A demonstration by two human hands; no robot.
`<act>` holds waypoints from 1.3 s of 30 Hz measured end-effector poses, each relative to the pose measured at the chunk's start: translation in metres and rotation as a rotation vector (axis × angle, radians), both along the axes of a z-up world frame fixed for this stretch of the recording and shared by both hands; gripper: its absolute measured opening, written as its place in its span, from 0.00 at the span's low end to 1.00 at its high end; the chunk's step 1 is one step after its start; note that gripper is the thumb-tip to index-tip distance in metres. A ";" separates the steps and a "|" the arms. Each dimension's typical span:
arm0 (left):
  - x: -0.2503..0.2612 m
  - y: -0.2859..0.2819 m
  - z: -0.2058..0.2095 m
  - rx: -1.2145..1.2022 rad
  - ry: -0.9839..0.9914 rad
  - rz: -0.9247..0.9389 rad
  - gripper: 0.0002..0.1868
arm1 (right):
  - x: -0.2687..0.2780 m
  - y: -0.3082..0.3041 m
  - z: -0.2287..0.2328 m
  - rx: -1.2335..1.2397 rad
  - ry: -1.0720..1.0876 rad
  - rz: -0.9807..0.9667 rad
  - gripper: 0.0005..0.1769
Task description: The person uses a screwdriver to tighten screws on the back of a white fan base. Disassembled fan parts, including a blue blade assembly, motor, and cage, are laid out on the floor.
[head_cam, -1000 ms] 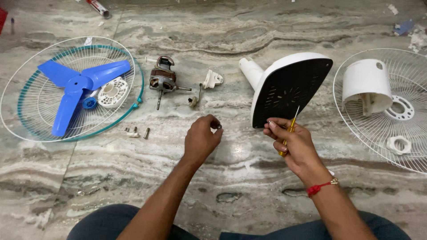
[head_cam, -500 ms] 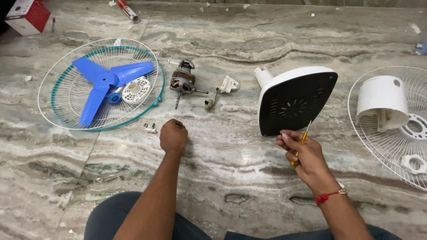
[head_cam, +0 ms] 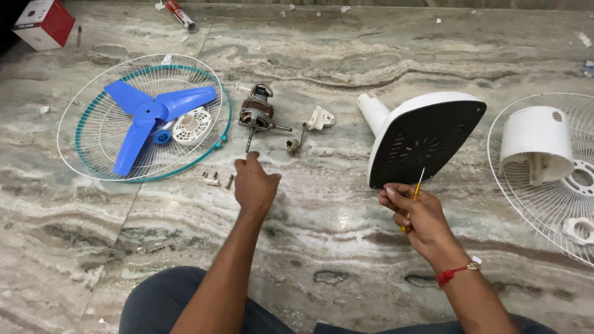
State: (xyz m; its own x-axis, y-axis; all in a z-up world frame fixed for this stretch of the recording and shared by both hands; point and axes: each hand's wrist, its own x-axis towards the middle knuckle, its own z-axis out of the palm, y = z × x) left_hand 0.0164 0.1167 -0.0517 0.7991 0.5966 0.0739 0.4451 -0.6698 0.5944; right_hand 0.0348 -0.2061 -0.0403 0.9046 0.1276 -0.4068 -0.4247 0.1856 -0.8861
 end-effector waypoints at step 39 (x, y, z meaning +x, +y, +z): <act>0.013 0.019 -0.021 -0.141 0.119 -0.087 0.12 | -0.012 0.027 -0.002 -0.015 0.022 0.037 0.10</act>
